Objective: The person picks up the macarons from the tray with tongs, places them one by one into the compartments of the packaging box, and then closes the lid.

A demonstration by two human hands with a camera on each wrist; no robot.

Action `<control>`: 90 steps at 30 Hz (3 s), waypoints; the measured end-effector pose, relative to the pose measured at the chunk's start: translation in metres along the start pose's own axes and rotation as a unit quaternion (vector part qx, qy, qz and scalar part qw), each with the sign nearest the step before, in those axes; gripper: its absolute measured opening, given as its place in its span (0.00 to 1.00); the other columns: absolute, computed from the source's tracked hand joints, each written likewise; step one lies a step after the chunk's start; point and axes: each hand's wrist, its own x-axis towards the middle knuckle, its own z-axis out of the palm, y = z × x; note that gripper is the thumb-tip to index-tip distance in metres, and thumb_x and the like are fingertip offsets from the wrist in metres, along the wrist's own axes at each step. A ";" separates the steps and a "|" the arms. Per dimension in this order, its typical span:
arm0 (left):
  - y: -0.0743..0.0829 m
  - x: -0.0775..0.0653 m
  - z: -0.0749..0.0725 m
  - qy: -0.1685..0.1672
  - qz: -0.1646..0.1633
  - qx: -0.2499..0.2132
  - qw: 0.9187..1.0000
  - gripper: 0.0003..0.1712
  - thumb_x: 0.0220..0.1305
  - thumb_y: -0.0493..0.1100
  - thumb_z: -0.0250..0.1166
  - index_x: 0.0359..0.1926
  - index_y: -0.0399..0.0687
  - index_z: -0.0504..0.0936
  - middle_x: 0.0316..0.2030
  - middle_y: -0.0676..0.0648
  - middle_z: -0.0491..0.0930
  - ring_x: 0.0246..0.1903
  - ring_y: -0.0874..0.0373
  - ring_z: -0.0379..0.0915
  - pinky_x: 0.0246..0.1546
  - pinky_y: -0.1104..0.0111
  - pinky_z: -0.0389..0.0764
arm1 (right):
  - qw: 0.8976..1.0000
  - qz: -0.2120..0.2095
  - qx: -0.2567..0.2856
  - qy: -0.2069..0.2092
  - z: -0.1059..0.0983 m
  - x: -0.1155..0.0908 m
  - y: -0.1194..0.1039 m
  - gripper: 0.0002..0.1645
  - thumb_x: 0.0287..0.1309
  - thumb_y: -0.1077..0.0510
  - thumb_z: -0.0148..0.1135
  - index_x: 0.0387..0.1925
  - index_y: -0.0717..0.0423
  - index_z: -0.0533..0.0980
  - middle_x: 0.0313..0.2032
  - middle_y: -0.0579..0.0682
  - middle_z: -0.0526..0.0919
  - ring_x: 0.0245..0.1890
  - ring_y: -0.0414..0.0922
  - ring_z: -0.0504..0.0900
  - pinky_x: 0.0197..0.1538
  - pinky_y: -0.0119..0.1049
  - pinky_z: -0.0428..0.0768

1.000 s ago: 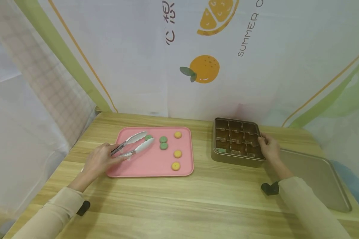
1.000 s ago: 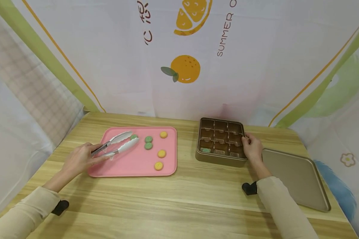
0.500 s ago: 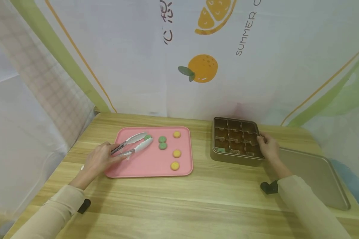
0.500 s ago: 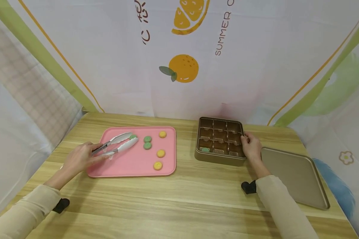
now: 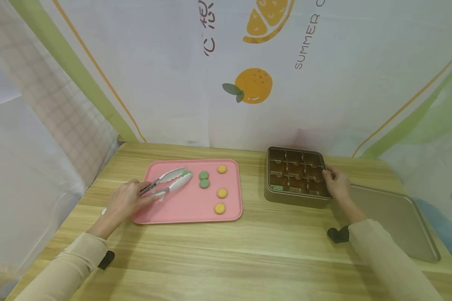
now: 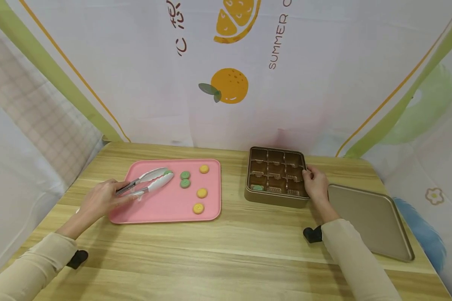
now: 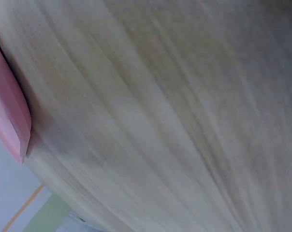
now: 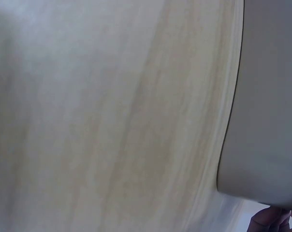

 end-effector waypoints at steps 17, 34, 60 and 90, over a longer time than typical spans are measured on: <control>-0.001 -0.004 0.001 0.017 -0.002 -0.017 1.000 0.27 0.47 0.54 0.73 0.43 0.40 0.84 0.19 0.49 0.66 0.19 0.56 0.59 0.19 0.67 0.57 | 1.000 -0.010 0.000 0.005 0.001 0.000 0.001 0.27 0.71 0.54 0.43 0.60 0.72 0.65 0.39 0.69 0.77 0.23 0.36 0.69 0.24 0.29 0.70; 0.012 0.000 -0.005 0.024 -0.016 -0.049 0.998 0.33 0.48 0.57 0.72 0.51 0.40 0.81 0.25 0.46 0.74 0.22 0.56 0.62 0.21 0.68 0.60 | 1.000 -0.019 0.001 0.010 0.001 -0.001 0.002 0.25 0.70 0.56 0.44 0.59 0.72 0.67 0.34 0.67 0.78 0.21 0.38 0.70 0.22 0.29 0.71; 0.105 0.038 0.004 0.023 0.088 -0.110 0.990 0.30 0.48 0.55 0.73 0.51 0.46 0.82 0.21 0.50 0.70 0.22 0.60 0.59 0.23 0.70 0.60 | 1.000 -0.020 -0.003 0.021 0.001 0.001 0.003 0.25 0.70 0.55 0.45 0.58 0.71 0.68 0.37 0.70 0.79 0.26 0.45 0.76 0.26 0.31 0.72; 0.217 0.077 0.053 -0.048 0.203 -0.104 0.972 0.24 0.49 0.60 0.70 0.43 0.51 0.84 0.20 0.55 0.70 0.22 0.64 0.59 0.19 0.75 0.59 | 1.000 -0.011 0.023 0.013 0.003 -0.002 0.005 0.24 0.70 0.57 0.45 0.59 0.70 0.67 0.35 0.69 0.79 0.22 0.38 0.75 0.24 0.27 0.73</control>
